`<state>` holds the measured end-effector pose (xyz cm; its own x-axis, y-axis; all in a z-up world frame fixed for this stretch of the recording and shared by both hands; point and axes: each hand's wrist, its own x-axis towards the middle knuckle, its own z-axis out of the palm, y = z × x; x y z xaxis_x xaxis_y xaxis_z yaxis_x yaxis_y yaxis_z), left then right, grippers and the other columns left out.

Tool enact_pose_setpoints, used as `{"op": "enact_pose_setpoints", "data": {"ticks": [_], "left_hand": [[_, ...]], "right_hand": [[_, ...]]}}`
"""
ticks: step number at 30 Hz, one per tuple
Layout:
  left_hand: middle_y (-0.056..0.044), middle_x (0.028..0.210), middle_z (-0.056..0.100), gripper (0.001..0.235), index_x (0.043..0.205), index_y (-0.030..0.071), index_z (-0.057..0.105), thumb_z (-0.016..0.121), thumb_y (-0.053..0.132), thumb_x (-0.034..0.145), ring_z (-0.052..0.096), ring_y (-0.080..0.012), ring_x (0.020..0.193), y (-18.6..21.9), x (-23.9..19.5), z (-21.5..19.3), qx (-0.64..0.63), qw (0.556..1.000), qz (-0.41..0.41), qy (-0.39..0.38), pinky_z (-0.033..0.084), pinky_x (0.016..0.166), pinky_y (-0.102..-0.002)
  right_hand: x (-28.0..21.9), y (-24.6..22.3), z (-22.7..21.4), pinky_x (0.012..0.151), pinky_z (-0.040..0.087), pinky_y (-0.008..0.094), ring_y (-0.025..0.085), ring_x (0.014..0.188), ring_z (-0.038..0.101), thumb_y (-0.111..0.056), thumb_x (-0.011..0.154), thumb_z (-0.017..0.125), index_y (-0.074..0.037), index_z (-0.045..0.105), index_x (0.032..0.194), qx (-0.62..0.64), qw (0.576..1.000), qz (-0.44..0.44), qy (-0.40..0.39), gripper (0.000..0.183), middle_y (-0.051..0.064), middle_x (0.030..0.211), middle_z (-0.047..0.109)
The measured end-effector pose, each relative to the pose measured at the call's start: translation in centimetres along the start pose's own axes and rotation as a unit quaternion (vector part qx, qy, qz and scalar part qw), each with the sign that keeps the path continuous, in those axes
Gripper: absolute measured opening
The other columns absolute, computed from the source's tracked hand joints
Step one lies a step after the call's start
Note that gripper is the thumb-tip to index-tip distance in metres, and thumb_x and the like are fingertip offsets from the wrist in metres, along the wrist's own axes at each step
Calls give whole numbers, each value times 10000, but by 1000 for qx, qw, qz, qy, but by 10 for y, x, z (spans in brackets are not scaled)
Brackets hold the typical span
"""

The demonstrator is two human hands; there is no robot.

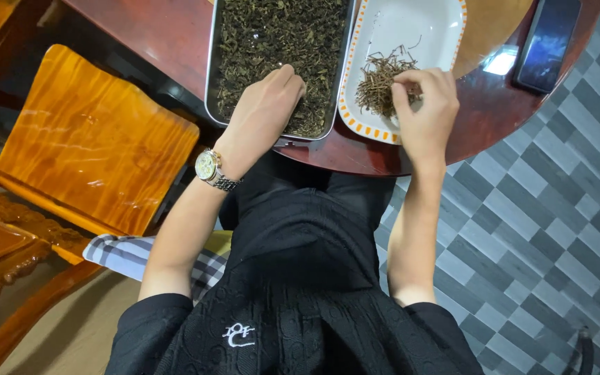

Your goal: The person sits at a table and sorts dried herbs by hand, picking up small amounts from a metal tray and placing them into a white rectangular dish. The hands repeatedly sift through the herbs to separate them.

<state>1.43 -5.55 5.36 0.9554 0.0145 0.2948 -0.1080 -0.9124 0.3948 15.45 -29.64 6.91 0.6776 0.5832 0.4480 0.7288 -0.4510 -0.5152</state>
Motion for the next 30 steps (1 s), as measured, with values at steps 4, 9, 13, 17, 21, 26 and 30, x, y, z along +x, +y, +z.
{"op": "enact_pose_setpoints", "data": {"ticks": [4,9,13,17,21,26,30], "left_hand": [[-103,973,561,115,947,27,582,696,23,961,601,-283,798,-1,4,6,-6,999,-10,-53,523,544,-416],[-91,940,536,188,826,37,620,807,24,827,577,-261,736,0,8,13,56,997,23,-48,514,514,-401],[-83,922,522,185,809,44,585,759,-6,846,555,-246,732,-5,8,26,94,994,17,-48,486,489,-374],[-91,933,536,138,835,37,586,680,-64,849,567,-265,752,-2,8,19,86,995,15,-47,484,461,-396],[-93,959,544,118,916,32,561,667,-7,949,553,-280,821,-2,5,8,14,999,1,-41,504,533,-426],[-71,864,514,96,983,65,577,672,76,987,646,-302,883,0,-3,-3,-42,999,-33,-12,548,733,-372],[-109,849,528,41,1036,67,553,583,75,1063,660,-371,857,11,-5,-14,-136,988,-64,22,551,757,-427]], "right_hand": [[-6,1,-5,823,462,368,235,892,543,-27,1009,715,-54,725,1048,-4,1000,3,13,49,50,960,668],[-8,-3,-2,848,474,390,260,946,578,-67,1025,698,-39,716,996,3,1000,-2,14,45,79,981,691],[-7,-9,-1,825,468,384,250,909,578,-55,1022,692,-38,711,976,9,1000,-3,8,52,77,949,691],[-9,-9,2,857,446,398,262,936,582,-99,1045,679,-35,698,973,13,1000,-18,-5,98,86,963,702],[-7,-16,5,836,451,387,256,923,576,-97,1044,670,-36,706,975,22,999,-22,-18,98,85,965,700],[0,-28,24,854,491,412,283,903,573,-159,1073,670,-51,723,1028,79,996,-38,-34,128,107,895,635],[11,-52,36,855,484,399,273,906,572,-186,1062,674,-66,732,1067,108,988,-88,-70,133,103,925,655]]}}
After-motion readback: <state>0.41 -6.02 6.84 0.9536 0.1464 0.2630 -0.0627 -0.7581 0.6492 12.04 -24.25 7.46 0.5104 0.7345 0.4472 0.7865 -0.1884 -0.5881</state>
